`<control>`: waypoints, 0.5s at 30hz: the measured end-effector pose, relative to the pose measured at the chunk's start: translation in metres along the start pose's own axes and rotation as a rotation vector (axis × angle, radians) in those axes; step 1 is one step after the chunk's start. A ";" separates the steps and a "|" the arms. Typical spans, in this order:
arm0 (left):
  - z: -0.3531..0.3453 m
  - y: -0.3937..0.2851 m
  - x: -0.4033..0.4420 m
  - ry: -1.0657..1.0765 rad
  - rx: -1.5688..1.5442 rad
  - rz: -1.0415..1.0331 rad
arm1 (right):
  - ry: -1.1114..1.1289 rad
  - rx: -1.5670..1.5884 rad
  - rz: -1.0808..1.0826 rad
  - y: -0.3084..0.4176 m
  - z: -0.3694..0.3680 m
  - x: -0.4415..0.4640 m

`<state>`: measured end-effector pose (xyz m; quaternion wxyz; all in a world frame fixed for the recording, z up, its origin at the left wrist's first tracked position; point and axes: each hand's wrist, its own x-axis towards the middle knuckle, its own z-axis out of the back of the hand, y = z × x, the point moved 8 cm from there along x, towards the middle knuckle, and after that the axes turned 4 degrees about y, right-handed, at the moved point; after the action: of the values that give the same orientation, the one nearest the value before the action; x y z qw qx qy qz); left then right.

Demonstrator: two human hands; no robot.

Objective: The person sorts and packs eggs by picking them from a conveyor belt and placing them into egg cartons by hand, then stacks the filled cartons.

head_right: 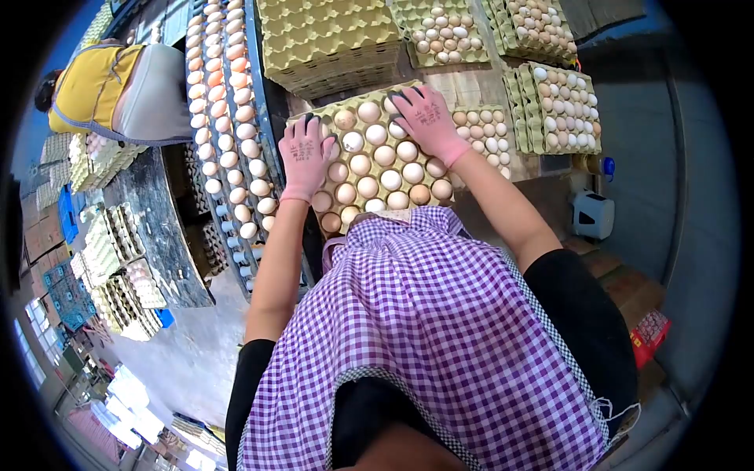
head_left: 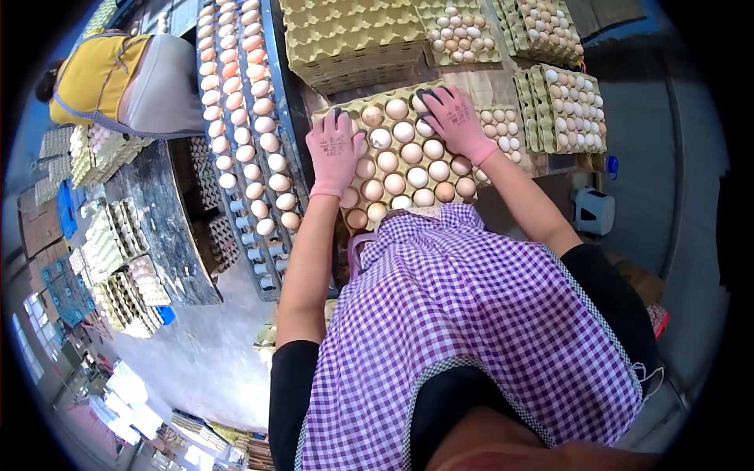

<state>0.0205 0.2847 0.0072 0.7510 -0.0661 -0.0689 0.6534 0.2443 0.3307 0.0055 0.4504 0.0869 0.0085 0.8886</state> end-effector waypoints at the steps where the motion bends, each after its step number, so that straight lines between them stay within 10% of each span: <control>1: -0.001 0.003 -0.002 0.020 -0.024 0.051 | 0.009 0.015 0.003 -0.004 -0.004 0.003; 5: -0.005 0.017 0.000 -0.034 -0.070 0.068 | 0.162 0.090 -0.029 -0.008 -0.002 0.014; 9: 0.022 0.063 -0.033 -0.306 -1.060 0.285 | 0.159 0.359 -0.026 -0.037 0.001 0.018; 11: 0.044 0.051 -0.054 -0.289 -1.800 0.343 | 0.127 1.658 -0.425 -0.060 -0.009 -0.003; 12: 0.047 0.054 -0.067 -0.210 -1.563 0.322 | 0.064 1.995 -0.508 -0.046 0.008 -0.008; 13: 0.057 0.057 -0.077 -0.196 -1.371 0.241 | -0.160 1.411 -0.007 -0.037 0.030 -0.012; 15: 0.017 0.079 -0.080 0.021 -1.529 0.399 | 0.239 1.875 -0.440 -0.031 0.006 0.005</control>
<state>-0.0703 0.2168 0.0075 0.3667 -0.5811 -0.4787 0.5466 0.2670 0.3525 0.0089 0.3506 0.3162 0.7751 0.4199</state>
